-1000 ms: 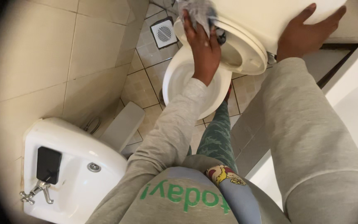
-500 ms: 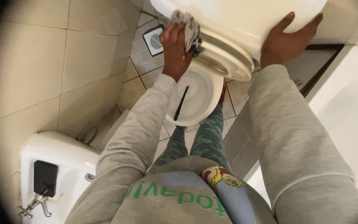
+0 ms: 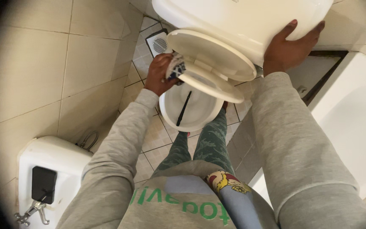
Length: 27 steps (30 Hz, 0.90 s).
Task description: The person cleans a toilet by first wiping the tank and seat with a cloth, then scrubbing the inside of the bowl with a toilet brush, and finally wiping the rim and seat again with the cloth.
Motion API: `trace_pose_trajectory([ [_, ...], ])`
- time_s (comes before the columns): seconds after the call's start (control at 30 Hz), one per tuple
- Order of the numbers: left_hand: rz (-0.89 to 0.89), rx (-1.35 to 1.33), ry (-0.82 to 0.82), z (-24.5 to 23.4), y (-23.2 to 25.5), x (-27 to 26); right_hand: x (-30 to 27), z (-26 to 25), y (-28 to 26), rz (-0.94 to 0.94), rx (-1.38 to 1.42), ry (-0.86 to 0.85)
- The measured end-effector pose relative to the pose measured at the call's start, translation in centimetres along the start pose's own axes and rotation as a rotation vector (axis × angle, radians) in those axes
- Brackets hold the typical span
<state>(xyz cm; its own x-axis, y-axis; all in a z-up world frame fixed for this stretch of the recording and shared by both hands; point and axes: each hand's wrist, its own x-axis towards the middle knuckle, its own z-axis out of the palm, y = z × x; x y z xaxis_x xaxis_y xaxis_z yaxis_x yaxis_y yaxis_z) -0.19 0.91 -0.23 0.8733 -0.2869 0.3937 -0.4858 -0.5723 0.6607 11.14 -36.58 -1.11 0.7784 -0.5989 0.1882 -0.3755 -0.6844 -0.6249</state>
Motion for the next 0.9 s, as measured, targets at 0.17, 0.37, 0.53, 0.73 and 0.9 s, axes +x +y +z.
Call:
trace_pose_trajectory([
  [0.17,-0.161,-0.033,-0.006,-0.2,-1.8,-1.4,0.2,-0.2,0.5,-0.032,-0.006,0.029],
  [0.37,-0.187,-0.113,-0.053,-1.0,-3.0,-1.9,0.0,-0.1,0.1,-0.02,-0.011,-0.002],
  [0.53,-0.168,-0.124,-0.055,-1.2,-3.4,-1.5,0.3,-0.3,0.6,-0.004,0.012,-0.006],
  [0.73,-0.263,-0.152,0.008,0.4,-3.1,-1.8,0.6,0.4,0.9,-0.083,0.04,0.026],
  [0.9,-0.432,-0.256,0.073,1.5,-2.4,-2.8,1.2,0.5,1.9,-0.046,0.004,0.0],
])
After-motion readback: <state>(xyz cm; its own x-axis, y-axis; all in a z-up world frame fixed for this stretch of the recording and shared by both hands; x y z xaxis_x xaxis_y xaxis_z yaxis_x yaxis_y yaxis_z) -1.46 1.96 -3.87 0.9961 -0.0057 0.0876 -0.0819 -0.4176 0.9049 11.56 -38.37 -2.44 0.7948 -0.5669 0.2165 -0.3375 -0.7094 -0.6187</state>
